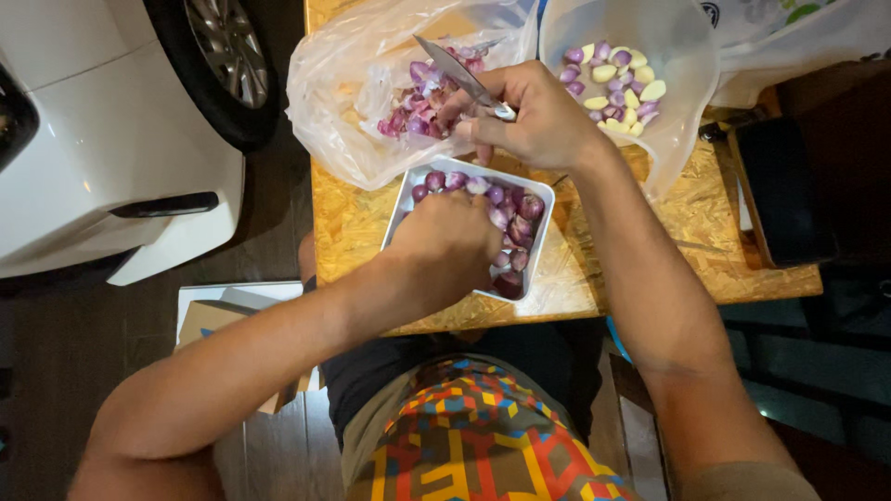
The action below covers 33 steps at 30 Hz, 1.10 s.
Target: The person peels small purple shallots one by one using a small knife, removing the outer skin and placing the peeled shallots into a white bowl. The person works at a wooden table with a car visible in the background.
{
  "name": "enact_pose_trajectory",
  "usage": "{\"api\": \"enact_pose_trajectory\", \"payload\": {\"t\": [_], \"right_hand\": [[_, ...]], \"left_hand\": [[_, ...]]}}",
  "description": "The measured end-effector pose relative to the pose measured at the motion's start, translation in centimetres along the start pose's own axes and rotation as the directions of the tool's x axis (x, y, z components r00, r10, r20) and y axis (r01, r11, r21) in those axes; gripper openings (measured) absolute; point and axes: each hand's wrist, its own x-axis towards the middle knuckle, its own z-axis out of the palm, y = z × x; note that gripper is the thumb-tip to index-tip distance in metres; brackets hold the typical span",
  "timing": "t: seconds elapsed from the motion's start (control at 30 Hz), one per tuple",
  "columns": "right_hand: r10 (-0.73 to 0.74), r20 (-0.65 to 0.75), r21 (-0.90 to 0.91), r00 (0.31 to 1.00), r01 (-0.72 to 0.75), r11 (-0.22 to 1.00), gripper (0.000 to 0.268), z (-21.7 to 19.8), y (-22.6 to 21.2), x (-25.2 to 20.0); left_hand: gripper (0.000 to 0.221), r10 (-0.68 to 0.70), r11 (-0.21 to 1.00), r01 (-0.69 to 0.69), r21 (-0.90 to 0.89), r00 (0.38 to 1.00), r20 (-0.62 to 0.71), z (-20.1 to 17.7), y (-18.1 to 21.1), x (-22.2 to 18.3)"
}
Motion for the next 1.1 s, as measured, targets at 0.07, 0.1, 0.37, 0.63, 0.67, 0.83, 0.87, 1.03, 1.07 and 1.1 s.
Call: {"api": "enact_pose_trajectory", "payload": {"t": [0.07,0.1,0.37,0.63,0.67,0.83,0.87,1.03,1.07,1.1], "right_hand": [[-0.010,-0.013,-0.045,1.000,0.009,0.999,0.021,-0.2,0.2,0.0],[-0.012,-0.016,-0.067,1.000,0.011,0.998,0.021,-0.2,0.4,0.0],[0.026,-0.045,-0.016,0.999,-0.027,1.000,0.018,0.1,0.5,0.0],[0.035,0.022,0.210,0.999,-0.039,0.977,0.022,-0.6,0.1,-0.4],[-0.006,0.050,0.210,0.999,-0.005,0.978,0.024,-0.7,-0.1,-0.5],[-0.145,0.004,0.059,0.989,0.145,0.988,0.031,0.9,-2.0,-0.4],[-0.108,-0.043,0.061,0.993,0.111,0.992,0.032,1.6,-2.4,-0.4],[-0.152,-0.199,-0.138,0.968,0.126,0.982,0.024,3.3,-3.1,0.1],[-0.162,-0.214,-0.162,0.963,0.128,0.978,0.023,3.5,-3.0,0.2],[-0.171,-0.228,-0.188,0.959,0.129,0.974,0.022,3.6,-3.0,0.3]], "left_hand": [[0.043,-0.010,1.000,0.010,-0.003,0.999,0.044,-0.1,0.0,0.1],[0.046,-0.013,1.000,0.013,0.004,0.998,0.054,-0.1,0.1,0.0],[0.035,-0.030,0.995,0.031,-0.097,1.000,0.007,-1.7,-1.3,-0.8],[0.019,-0.177,0.475,0.052,-0.878,0.983,-0.037,-3.3,-6.8,-2.8],[0.019,-0.167,0.400,-0.149,-0.904,0.958,-0.232,-3.0,-7.2,-3.0],[0.021,-0.494,-0.153,-0.082,-0.985,0.870,0.004,-1.2,-8.1,-3.2],[0.021,-0.523,-0.204,-0.114,-0.972,0.852,0.009,-0.9,-8.2,-3.1],[0.020,-0.574,-0.111,-0.100,-0.989,0.819,-0.019,1.0,-8.8,-2.4],[0.020,-0.582,-0.078,-0.071,-0.994,0.813,-0.013,1.3,-9.1,-2.1],[0.019,-0.597,-0.024,-0.074,-0.997,0.801,-0.045,1.5,-9.5,-1.7]]}}
